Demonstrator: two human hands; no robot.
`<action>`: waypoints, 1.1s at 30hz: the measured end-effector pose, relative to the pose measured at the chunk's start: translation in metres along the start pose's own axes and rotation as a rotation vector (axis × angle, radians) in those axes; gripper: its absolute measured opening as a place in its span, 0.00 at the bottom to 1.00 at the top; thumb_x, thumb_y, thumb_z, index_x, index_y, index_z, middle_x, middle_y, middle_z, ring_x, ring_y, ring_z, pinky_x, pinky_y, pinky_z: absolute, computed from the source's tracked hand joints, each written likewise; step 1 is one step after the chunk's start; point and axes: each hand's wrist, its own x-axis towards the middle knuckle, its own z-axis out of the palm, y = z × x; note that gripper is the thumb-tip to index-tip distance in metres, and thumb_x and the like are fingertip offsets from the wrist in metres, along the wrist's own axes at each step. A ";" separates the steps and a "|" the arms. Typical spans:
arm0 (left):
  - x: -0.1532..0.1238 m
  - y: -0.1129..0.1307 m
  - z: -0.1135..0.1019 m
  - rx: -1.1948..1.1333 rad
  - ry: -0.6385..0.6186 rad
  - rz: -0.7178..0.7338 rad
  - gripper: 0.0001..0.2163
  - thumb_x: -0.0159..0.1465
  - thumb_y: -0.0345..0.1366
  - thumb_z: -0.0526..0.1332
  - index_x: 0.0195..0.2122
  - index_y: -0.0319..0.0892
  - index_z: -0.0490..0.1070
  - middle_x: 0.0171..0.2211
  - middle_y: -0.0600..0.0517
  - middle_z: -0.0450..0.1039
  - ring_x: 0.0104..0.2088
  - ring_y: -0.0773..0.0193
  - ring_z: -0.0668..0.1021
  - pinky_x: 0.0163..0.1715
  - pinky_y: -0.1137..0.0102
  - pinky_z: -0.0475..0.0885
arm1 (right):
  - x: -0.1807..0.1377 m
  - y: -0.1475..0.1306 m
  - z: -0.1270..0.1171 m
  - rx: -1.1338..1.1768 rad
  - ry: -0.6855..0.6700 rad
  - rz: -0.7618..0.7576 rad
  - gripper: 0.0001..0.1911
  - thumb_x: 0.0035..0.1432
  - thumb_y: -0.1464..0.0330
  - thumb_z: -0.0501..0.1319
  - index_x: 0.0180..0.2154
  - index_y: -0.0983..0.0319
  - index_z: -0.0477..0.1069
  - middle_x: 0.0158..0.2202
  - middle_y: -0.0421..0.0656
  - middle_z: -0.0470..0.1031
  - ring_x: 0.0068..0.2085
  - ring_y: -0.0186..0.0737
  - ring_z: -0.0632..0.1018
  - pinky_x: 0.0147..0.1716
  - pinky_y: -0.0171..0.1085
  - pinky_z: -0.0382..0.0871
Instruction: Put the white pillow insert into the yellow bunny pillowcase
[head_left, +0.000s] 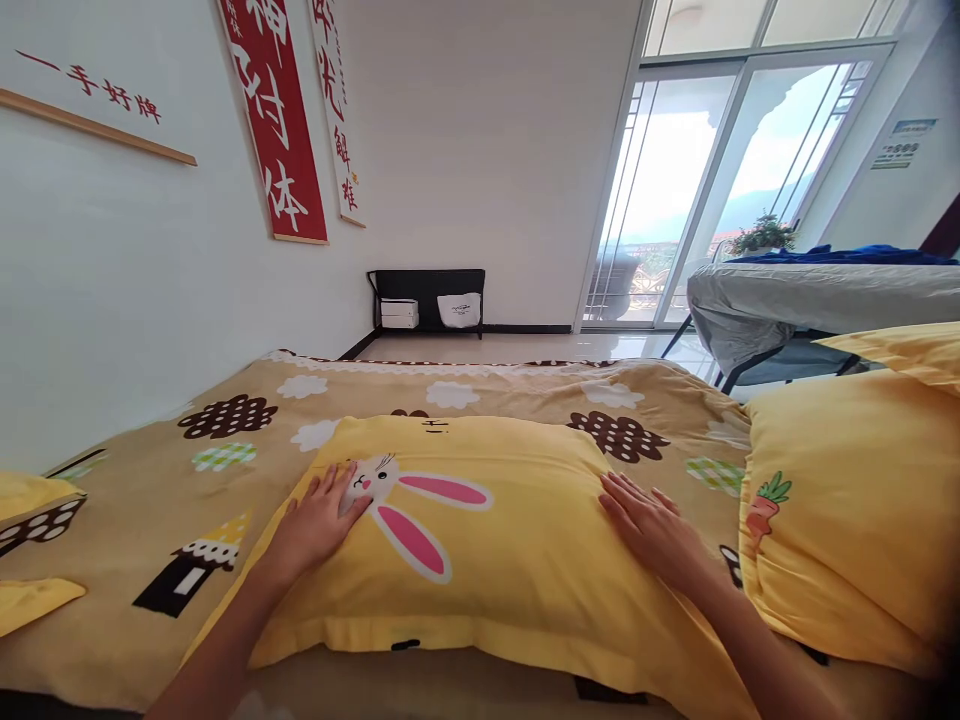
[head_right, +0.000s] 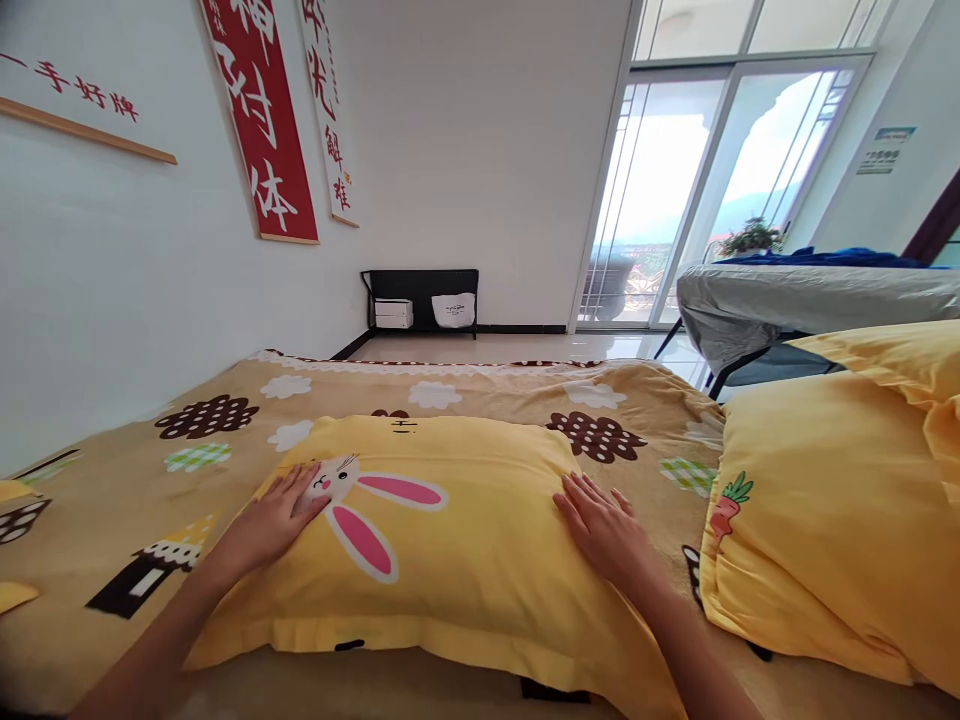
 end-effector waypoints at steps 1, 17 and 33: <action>0.008 0.013 -0.014 0.031 0.014 0.027 0.32 0.65 0.56 0.47 0.67 0.47 0.56 0.69 0.44 0.48 0.67 0.43 0.54 0.60 0.44 0.57 | 0.013 -0.015 -0.013 -0.031 0.026 -0.005 0.30 0.66 0.53 0.43 0.61 0.61 0.64 0.63 0.49 0.63 0.65 0.48 0.62 0.63 0.53 0.53; 0.085 0.155 0.077 -0.049 0.046 0.333 0.26 0.71 0.45 0.42 0.67 0.41 0.55 0.68 0.44 0.48 0.69 0.54 0.51 0.66 0.49 0.40 | 0.082 -0.177 0.060 0.037 -0.076 -0.159 0.27 0.68 0.65 0.45 0.65 0.66 0.56 0.68 0.55 0.52 0.68 0.50 0.53 0.65 0.54 0.40; 0.087 0.068 0.044 -0.029 0.038 -0.012 0.30 0.69 0.53 0.39 0.69 0.48 0.48 0.70 0.51 0.42 0.70 0.57 0.47 0.66 0.51 0.40 | 0.057 -0.076 0.041 0.052 -0.044 0.185 0.34 0.67 0.49 0.41 0.67 0.59 0.50 0.69 0.48 0.50 0.68 0.46 0.53 0.64 0.53 0.46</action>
